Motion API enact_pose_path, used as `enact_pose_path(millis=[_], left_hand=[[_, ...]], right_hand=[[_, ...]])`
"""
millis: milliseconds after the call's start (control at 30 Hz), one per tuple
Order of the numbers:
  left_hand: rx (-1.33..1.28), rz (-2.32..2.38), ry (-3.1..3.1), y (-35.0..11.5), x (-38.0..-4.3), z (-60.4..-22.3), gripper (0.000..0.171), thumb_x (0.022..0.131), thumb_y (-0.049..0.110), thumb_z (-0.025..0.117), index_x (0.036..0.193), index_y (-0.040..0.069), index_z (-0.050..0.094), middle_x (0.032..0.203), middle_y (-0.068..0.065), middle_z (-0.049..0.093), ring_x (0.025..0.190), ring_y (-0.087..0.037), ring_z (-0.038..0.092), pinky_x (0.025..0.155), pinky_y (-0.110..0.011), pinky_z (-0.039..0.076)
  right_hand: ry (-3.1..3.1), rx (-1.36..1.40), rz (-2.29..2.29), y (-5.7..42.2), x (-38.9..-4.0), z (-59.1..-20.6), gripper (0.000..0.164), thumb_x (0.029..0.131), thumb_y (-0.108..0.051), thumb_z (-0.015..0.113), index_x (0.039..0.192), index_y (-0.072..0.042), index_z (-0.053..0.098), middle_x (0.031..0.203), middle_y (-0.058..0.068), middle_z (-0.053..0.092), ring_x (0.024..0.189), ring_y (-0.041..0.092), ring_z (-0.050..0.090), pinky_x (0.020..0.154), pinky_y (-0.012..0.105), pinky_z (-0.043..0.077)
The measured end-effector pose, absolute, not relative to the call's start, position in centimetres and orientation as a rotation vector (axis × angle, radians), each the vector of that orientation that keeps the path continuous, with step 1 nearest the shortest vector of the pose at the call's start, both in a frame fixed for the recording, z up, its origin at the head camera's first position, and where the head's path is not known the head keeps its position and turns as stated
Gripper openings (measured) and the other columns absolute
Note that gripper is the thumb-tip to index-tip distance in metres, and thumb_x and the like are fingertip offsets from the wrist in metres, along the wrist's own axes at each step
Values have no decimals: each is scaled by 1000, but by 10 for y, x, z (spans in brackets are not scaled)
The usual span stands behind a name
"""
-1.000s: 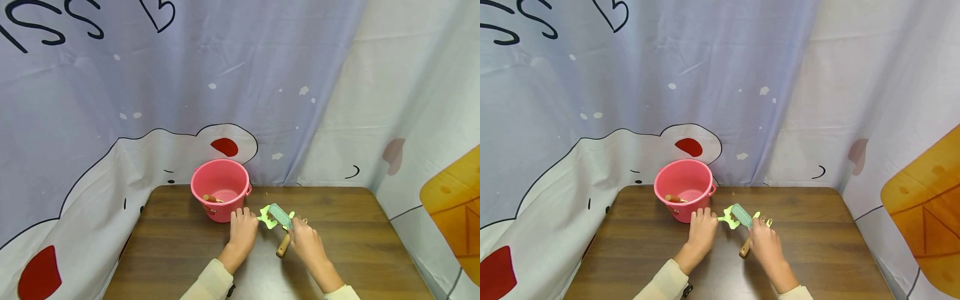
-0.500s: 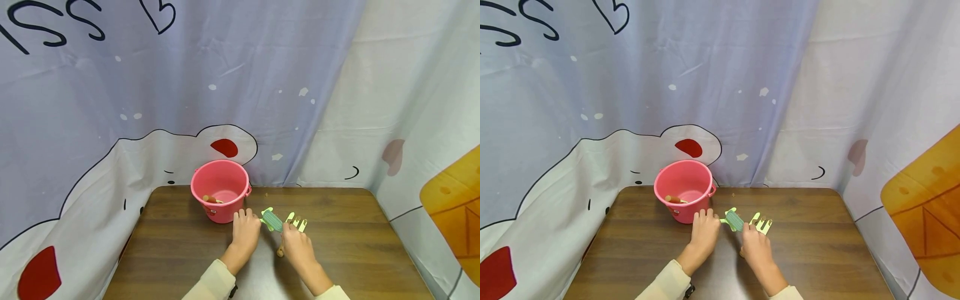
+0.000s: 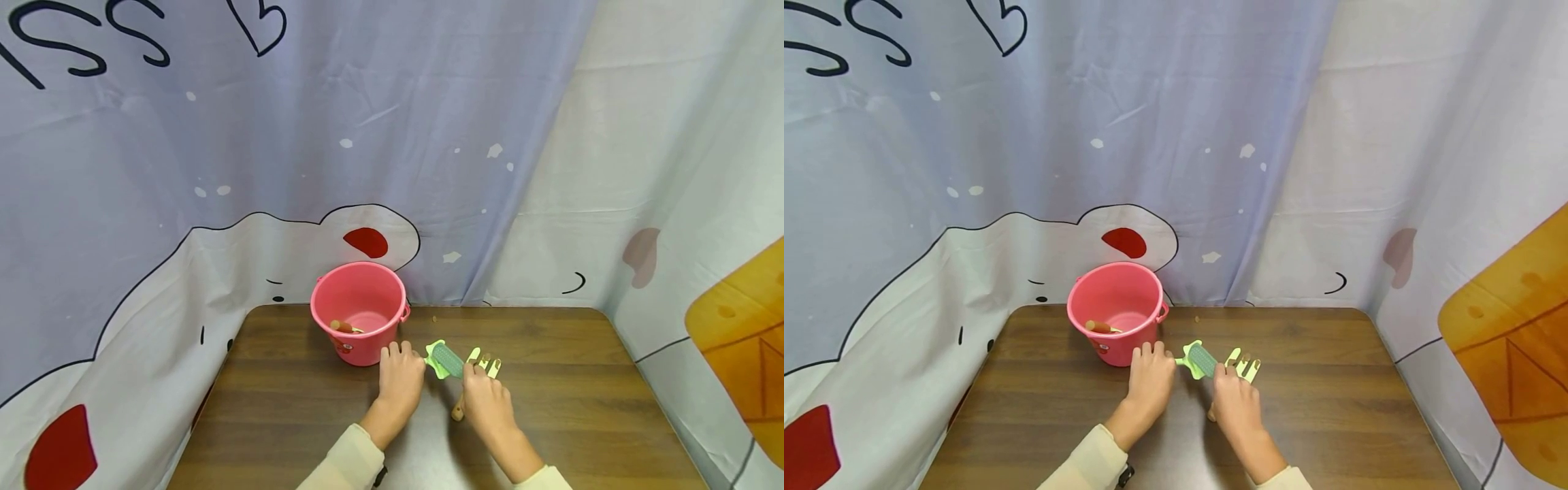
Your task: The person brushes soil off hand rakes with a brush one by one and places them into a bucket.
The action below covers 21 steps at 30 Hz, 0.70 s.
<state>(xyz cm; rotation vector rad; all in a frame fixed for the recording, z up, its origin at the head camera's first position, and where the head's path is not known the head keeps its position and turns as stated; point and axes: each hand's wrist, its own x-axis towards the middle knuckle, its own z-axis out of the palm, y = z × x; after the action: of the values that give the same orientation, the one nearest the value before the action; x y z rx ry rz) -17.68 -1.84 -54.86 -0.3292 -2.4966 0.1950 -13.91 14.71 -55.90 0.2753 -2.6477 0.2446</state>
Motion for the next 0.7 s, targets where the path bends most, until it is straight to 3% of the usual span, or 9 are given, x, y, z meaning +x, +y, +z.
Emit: enact_pose_path(millis=[400, 700], left_hand=[[-325, 196, -2489, -21, -177, -548, 19, 81, 15, 57, 77, 8, 75, 71, -3, 56, 69, -24, 50, 62, -35, 32], [-325, 199, -2524, -25, -177, -549, 19, 83, 14, 58, 77, 8, 75, 71, -3, 56, 69, -24, 50, 62, -35, 34]], right_hand=[[-2616, 240, 270, 146, -141, -556, 24, 72, -7, 76, 82, -3, 55, 70, 9, 61, 49, 33, 61, 40, 42, 45], [-2644, 194, 293, 154, -140, -553, 18, 77, -7, 73, 86, -2, 57, 71, 11, 62, 50, 35, 61, 40, 43, 45]])
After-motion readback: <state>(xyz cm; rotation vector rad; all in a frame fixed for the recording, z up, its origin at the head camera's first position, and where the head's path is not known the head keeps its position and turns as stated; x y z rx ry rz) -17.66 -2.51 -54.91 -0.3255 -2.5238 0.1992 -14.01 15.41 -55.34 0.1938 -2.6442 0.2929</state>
